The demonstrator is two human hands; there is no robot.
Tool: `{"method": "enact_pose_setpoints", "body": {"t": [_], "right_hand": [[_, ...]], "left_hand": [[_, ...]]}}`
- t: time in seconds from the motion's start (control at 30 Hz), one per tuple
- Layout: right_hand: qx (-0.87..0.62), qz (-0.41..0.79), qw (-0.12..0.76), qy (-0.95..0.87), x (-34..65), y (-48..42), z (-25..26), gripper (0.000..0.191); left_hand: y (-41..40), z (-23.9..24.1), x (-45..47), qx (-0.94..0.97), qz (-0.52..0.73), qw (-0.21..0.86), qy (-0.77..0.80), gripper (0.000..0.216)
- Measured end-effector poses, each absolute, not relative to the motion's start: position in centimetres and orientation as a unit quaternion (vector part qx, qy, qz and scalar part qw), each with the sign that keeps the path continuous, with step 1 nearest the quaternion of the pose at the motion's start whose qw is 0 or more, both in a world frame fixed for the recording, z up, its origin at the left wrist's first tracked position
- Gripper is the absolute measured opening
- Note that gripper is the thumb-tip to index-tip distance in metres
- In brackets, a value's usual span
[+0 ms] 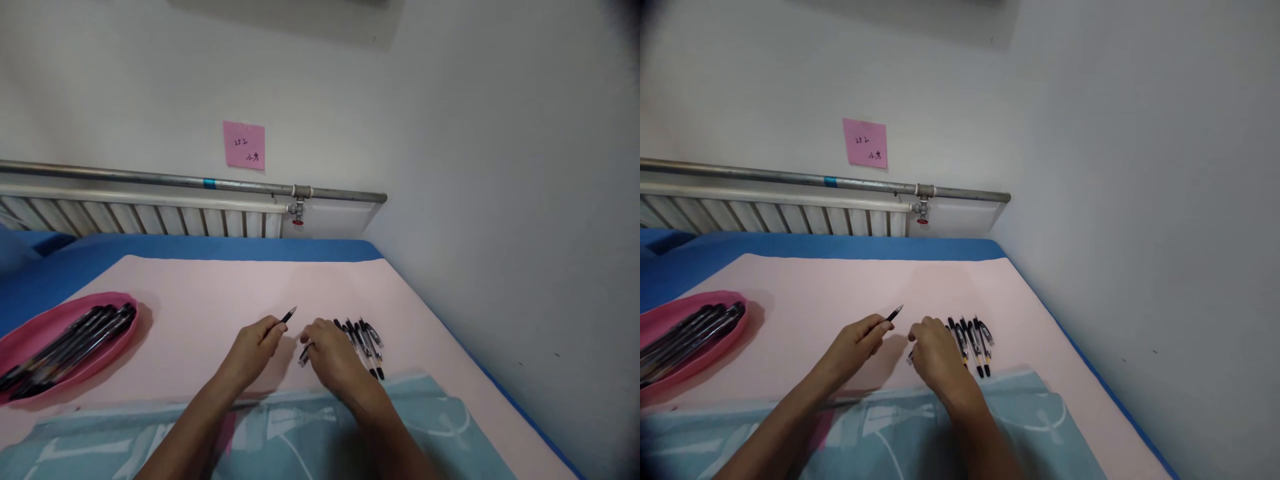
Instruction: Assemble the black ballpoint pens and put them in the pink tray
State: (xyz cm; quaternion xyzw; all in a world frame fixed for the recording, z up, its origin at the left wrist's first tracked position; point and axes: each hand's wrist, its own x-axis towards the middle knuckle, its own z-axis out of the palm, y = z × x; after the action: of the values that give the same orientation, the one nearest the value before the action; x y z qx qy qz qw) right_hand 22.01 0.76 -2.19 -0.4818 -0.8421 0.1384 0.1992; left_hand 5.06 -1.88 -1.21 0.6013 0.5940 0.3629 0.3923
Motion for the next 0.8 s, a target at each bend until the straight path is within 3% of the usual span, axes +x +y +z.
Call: {"method": "enact_pose_setpoints", "body": {"t": [0.13,0.3,0.37,0.57,0.8], "right_hand": [[-0.465,0.040,0.089,-0.880,22.0,0.3,-2.8,0.025],[-0.461,0.015,0.057,-0.886,21.1,0.4,-3.0,0.020],[-0.464,0.039,0.097,-0.880,20.9,0.7,-2.9,0.016],[-0.471,0.189,0.338,-0.792,22.0,1.8,-2.1,0.021],[-0.398,0.244,0.395,-0.791,22.5,1.8,-1.3,0.023]], "left_hand": [[-1.9,-1.3,5.0,0.607,0.357,0.389,0.594,0.031],[-1.9,-1.6,5.2,0.616,0.352,0.384,0.590,0.031],[-1.9,-1.6,5.1,0.616,0.356,0.384,0.588,0.031],[-1.7,-1.2,4.1,0.616,0.339,0.398,0.589,0.031],[-1.7,-0.9,3.2,0.665,0.294,0.388,0.567,0.030]]}}
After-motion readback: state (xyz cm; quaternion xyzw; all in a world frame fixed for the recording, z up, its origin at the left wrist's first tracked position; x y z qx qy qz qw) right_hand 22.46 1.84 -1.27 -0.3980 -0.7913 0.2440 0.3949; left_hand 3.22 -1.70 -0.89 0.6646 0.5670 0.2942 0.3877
